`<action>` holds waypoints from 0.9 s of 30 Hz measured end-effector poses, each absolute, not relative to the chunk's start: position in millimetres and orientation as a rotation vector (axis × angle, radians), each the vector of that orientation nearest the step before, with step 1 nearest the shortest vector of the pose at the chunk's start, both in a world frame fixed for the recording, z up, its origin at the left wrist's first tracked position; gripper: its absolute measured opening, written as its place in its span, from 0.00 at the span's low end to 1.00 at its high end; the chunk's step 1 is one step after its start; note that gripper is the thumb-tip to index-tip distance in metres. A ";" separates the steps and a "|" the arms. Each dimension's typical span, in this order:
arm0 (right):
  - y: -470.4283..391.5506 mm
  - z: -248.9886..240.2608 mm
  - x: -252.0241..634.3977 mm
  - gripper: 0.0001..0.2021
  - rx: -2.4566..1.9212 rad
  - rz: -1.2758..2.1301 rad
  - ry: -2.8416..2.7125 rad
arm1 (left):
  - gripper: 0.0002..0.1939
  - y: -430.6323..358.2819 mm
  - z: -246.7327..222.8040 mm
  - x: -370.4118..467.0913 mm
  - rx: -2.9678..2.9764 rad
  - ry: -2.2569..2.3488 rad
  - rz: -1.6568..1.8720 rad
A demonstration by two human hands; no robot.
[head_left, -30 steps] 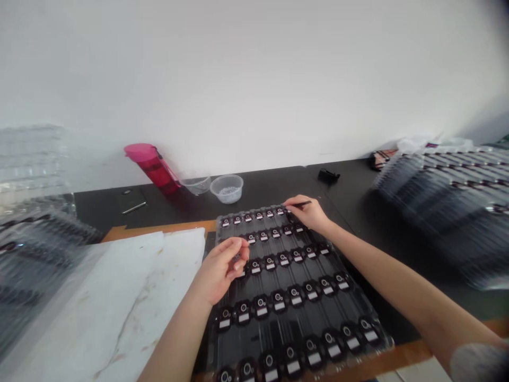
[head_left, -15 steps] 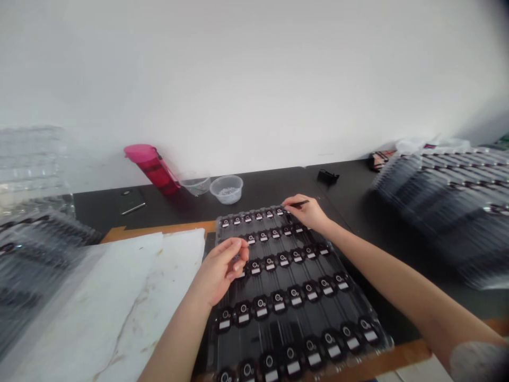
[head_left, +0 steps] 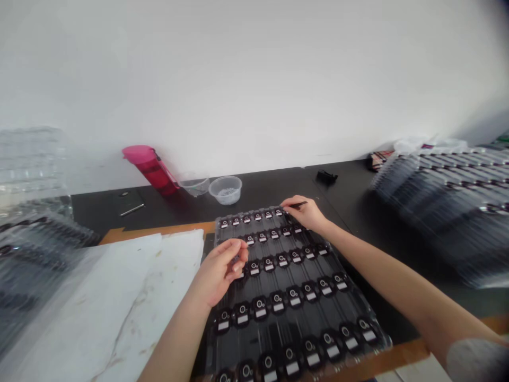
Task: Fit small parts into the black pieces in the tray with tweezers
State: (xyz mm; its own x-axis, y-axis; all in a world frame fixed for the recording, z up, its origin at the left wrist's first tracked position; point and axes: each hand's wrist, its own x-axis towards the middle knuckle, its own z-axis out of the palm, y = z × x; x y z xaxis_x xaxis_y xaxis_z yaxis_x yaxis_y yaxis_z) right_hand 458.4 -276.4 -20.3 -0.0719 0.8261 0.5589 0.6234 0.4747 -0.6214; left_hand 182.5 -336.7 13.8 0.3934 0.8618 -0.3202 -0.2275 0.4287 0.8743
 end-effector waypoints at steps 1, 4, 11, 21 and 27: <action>-276.2 -20.1 458.3 0.06 -1.229 0.270 -1.784 | 0.11 -336.7 13.8 182.5 0.851 0.898 0.808; -275.8 -19.1 458.2 0.05 -1.224 0.266 -1.790 | 0.11 -336.8 13.9 182.3 0.851 0.898 0.801; -276.8 -18.5 458.2 0.06 -1.223 0.266 -1.786 | 0.10 -337.2 14.4 181.4 0.868 0.893 0.804; -274.9 -20.7 459.3 0.05 -1.242 0.252 -1.792 | 0.10 -336.8 15.3 182.3 0.867 0.893 0.803; -273.5 -20.3 458.9 0.05 -1.253 0.250 -1.794 | 0.10 -337.0 15.4 181.5 0.857 0.902 0.803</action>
